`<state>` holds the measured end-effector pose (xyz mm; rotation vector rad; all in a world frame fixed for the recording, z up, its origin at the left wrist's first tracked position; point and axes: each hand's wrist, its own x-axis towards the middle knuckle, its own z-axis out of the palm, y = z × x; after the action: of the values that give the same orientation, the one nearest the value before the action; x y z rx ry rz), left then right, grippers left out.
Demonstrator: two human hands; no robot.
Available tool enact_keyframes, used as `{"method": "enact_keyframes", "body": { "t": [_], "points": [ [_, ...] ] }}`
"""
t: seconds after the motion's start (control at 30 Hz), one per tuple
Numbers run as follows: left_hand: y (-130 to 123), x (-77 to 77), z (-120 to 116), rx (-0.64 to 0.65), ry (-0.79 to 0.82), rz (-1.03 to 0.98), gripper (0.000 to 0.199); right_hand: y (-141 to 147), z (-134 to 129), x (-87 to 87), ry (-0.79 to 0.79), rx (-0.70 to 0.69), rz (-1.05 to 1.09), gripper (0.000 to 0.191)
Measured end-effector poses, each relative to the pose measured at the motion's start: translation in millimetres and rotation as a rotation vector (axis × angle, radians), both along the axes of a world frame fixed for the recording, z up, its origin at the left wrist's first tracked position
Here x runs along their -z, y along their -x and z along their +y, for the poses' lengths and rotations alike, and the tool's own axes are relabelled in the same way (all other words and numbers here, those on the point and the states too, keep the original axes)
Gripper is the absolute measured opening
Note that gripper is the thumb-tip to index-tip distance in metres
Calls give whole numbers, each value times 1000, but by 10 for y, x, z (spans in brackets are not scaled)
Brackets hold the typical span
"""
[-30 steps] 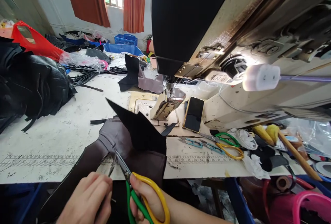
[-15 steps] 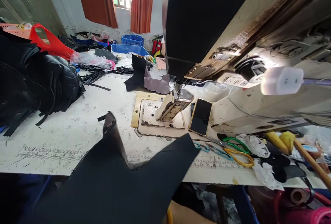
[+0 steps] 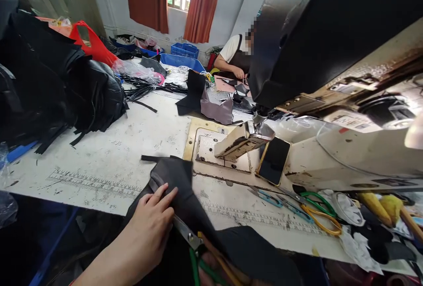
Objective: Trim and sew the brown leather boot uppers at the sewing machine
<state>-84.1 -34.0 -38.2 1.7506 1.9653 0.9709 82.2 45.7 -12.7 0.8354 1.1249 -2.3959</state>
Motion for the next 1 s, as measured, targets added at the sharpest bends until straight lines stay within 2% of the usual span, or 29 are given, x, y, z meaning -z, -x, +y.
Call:
{"method": "enact_keyframes", "body": {
  "t": [0.07, 0.13, 0.2, 0.33, 0.43, 0.6, 0.8, 1.0],
  "points": [
    [-6, -167, -18, 90, 98, 58, 11, -132, 8, 44, 20, 25, -8, 68],
    [-1, -247, -49, 137, 173, 107, 18, -301, -46, 146, 51, 68, -14, 70],
    [4, -222, -89, 129, 143, 130, 20, -473, -141, 281, 74, 143, -5, 72],
    [-18, -44, -173, 91, 13, 128, 15, -650, -326, 515, 67, 269, 19, 71],
    [-39, 0, -211, 76, -12, 92, 14, -624, -356, 583, 106, 287, 20, 72],
    [-43, -89, -219, 38, -37, 40, 15, -552, -272, 552, 291, 249, 124, 67],
    [-29, -137, -220, 77, -7, -3, 13, -442, -266, 635, 443, 357, 249, 55],
    [-8, -190, -242, 86, -2, -44, 17, -239, -130, 631, 744, 236, 336, 45]
  ]
}}
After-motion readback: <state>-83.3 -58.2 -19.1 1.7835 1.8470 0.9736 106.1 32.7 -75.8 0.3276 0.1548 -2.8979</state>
